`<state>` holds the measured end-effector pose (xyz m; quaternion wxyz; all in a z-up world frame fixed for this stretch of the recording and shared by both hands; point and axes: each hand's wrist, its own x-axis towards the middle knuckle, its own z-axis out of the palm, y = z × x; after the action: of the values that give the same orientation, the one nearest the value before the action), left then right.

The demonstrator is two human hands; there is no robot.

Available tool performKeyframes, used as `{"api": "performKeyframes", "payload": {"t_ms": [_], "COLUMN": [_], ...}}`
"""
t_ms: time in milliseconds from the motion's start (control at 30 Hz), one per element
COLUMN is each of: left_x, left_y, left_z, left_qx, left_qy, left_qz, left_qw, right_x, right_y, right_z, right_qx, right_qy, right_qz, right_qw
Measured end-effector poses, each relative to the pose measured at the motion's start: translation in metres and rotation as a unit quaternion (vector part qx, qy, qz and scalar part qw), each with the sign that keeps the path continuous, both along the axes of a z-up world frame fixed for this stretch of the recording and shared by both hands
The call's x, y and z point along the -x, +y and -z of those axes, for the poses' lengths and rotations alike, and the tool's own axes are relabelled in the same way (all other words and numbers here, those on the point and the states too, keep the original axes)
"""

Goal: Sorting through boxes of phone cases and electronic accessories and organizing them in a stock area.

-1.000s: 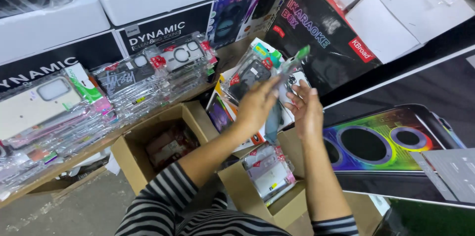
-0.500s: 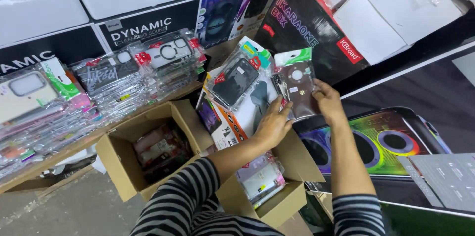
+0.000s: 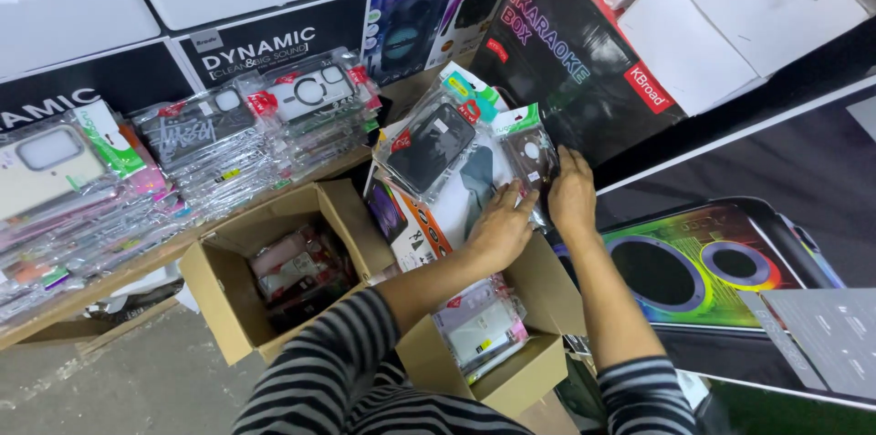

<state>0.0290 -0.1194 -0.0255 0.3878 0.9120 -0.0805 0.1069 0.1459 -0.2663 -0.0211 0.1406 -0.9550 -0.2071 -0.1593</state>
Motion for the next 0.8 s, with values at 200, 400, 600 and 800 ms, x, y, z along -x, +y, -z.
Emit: {"api": "performKeyframes", "payload": {"t_ms": [200,400,600,800], "left_x": [0.011,0.023,0.018,0.01], "left_y": [0.097,0.153,0.168,0.172], "left_z": [-0.039,-0.017,-0.013,0.019], "left_qx": [-0.161,-0.174,-0.1,-0.078], "left_qy": [-0.35,-0.068,-0.065,-0.092], "left_qz": [-0.174,-0.199,-0.154,-0.157], "left_qw": [0.906,0.962,0.981,0.98], "right_x": [0.085,0.089,0.071,0.096], "right_y": [0.075,0.09,0.097,0.183], "right_z": [-0.018,0.044,0.003,-0.021], "right_qx": [-0.073,0.02,-0.307,-0.089], "right_qy": [0.012,0.003,-0.07,0.1], "right_qz": [-0.138,-0.082,0.001,-0.259], "right_qw": [0.988,0.996,0.949,0.957]}}
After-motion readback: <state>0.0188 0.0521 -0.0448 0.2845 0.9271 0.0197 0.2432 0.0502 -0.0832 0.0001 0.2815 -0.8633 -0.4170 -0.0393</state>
